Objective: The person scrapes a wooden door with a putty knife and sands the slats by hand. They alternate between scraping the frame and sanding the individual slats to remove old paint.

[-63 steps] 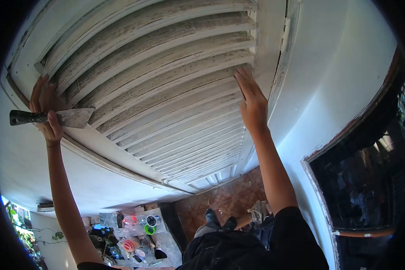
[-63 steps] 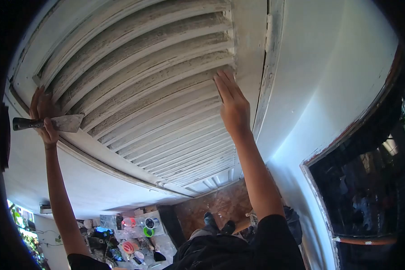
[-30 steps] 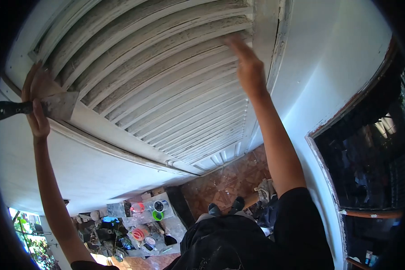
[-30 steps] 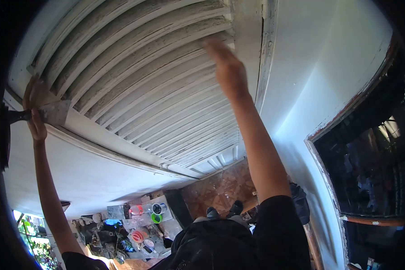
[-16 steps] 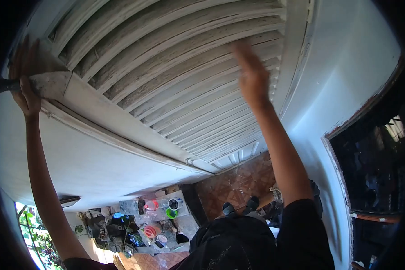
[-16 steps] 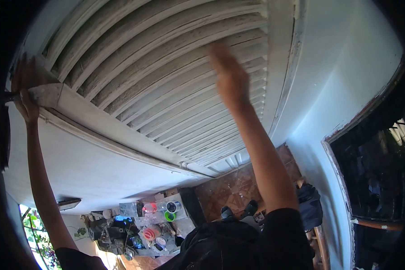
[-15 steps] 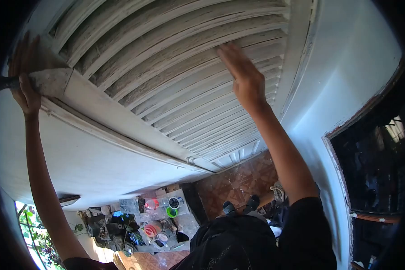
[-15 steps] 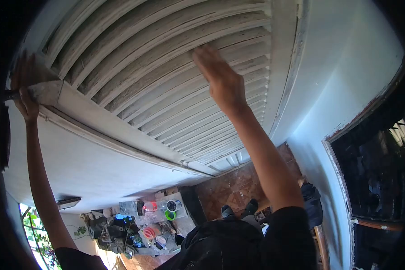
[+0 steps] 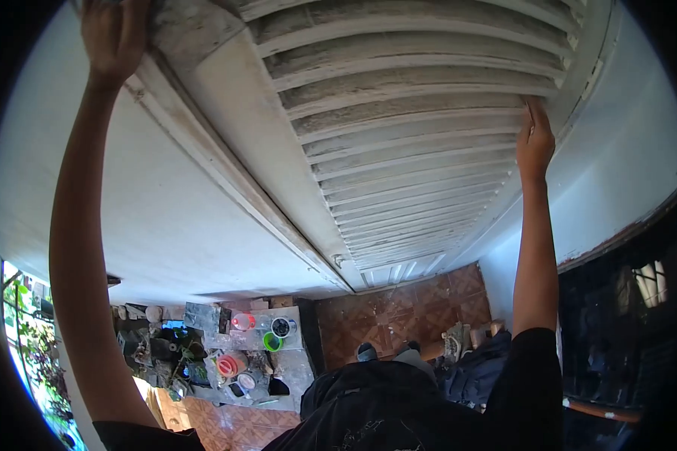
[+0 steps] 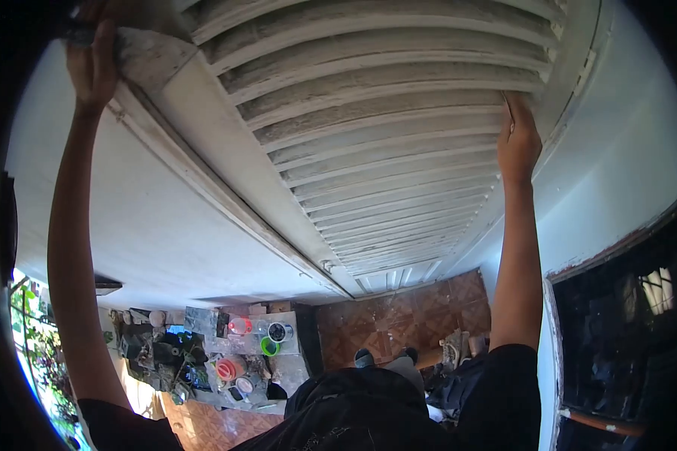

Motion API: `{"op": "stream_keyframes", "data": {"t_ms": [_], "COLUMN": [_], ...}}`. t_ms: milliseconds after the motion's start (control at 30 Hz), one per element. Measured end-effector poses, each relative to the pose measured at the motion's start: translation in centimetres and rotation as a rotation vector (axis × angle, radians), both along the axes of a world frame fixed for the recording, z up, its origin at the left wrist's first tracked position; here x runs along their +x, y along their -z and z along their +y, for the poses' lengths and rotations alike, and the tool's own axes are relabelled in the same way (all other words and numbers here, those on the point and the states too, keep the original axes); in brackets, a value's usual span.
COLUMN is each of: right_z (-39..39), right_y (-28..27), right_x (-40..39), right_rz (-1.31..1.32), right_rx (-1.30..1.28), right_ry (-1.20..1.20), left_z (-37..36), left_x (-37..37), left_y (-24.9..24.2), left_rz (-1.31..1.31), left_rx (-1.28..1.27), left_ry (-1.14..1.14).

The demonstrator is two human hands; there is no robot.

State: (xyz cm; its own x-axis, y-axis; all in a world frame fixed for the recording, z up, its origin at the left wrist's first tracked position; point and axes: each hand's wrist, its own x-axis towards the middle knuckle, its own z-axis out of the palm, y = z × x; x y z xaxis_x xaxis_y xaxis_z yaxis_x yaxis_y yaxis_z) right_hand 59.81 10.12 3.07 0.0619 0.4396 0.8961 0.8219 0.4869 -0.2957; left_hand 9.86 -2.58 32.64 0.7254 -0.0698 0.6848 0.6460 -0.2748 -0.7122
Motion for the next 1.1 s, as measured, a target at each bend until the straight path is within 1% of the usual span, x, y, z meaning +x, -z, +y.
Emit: {"op": "stream_keyframes", "data": {"t_ms": [33, 67, 100, 167, 200, 267, 300, 333, 400, 467, 533, 600, 667, 700, 733, 800, 833, 867, 900, 933, 967, 1000, 1033, 1067, 1100], "right_z": [-0.2, -0.4, -0.8, -1.6, -0.8, 0.0, 1.0, 0.6, -0.3, -3.5, -6.4, -9.1, -11.6, -11.1, -10.3, -6.9, -4.7, -3.6, -2.5, -2.2, -1.8, -3.1, -1.7, -0.6, -1.9], "right_y": [0.2, 0.4, 0.1, 0.3, 0.7, 0.0, 1.1, 1.1, 2.5, 2.1, 2.0, 1.5, -0.5, -0.3, -0.7, 0.9, 1.6, 1.7, 1.3, 1.0, 0.4, -1.0, 0.1, 1.1, 1.3], "right_x": [-1.4, -2.7, -2.8, -1.4, 0.7, 2.1, 1.6, -1.2, -6.1, -13.8, -20.3, -25.7, -28.4, -27.4, -25.7, -20.6, -17.2, -13.9, -10.9, -8.6, -7.0, -7.1, -8.6, -10.0, -13.5], "right_rz": [-0.021, -0.041, -0.044, -0.281, -0.271, 0.013, -0.047, 0.034, 0.021, 0.061, 0.021, -0.01, -0.074, -0.126, -0.169, -0.21, -0.119, -0.122, -0.121, -0.023, -0.026, 0.136, 0.147, 0.158, 0.143], "right_rx": [0.081, 0.164, 0.178, 0.16, 0.092, -0.095, 0.049, 0.126, 0.138, 0.144, 0.079, 0.013, 0.147, 0.116, 0.14, 0.219, 0.258, 0.197, 0.229, 0.151, 0.234, 0.029, 0.096, 0.167, 0.093], "right_ry": [0.057, 0.116, 0.107, -0.083, -0.087, -0.014, 0.099, 0.133, 0.037, -0.069, -0.209, -0.262, -0.305, -0.311, -0.369, -0.235, -0.248, -0.105, 0.06, 0.139, 0.208, 0.18, 0.228, 0.3, 0.188], "left_z": [-0.3, -0.6, -0.9, -1.5, -1.5, -1.0, -1.1, -1.1, -0.9, -0.8, -0.8, -1.3, -1.1, -1.0, -1.0, -1.4, -1.5, -1.7, -1.8, -1.9, -2.0, -2.1, -2.1, -1.8, -1.9], "left_x": [1.2, 1.5, 1.7, 1.3, 1.0, 0.5, 0.8, 0.8, 0.5, 0.0, 0.4, 1.0, 0.8, 0.7, 0.8, 0.9, 1.0, 1.1, 1.2, 1.3, 1.5, 1.6, 1.4, 1.5, 1.3], "left_y": [0.4, 0.3, 0.3, 0.0, -0.1, -0.1, 0.0, 0.0, -0.1, -0.3, -0.2, 0.2, 0.3, 0.2, 0.0, 0.3, 0.5, 0.5, 0.5, 0.6, 0.7, 0.8, 0.8, 0.6, 0.6], "left_rz": [0.04, 0.056, 0.073, 0.027, 0.025, 0.037, 0.013, 0.008, 0.025, 0.035, 0.048, -0.018, -0.024, -0.029, -0.03, -0.029, -0.038, -0.042, -0.044, -0.052, -0.053, -0.053, -0.057, -0.067, -0.075], "left_rx": [0.11, 0.172, 0.234, -0.079, -0.081, 0.022, 0.007, 0.012, 0.01, 0.018, 0.03, -0.001, -0.008, -0.017, -0.011, -0.035, -0.034, -0.04, -0.044, -0.039, -0.039, -0.039, -0.036, -0.044, -0.053], "left_ry": [-0.111, -0.171, -0.23, -0.172, -0.178, -0.243, -0.235, -0.237, -0.215, -0.207, -0.189, -0.198, -0.188, -0.185, -0.177, -0.173, -0.171, -0.177, -0.184, -0.184, -0.19, -0.194, -0.184, -0.225, -0.279]}}
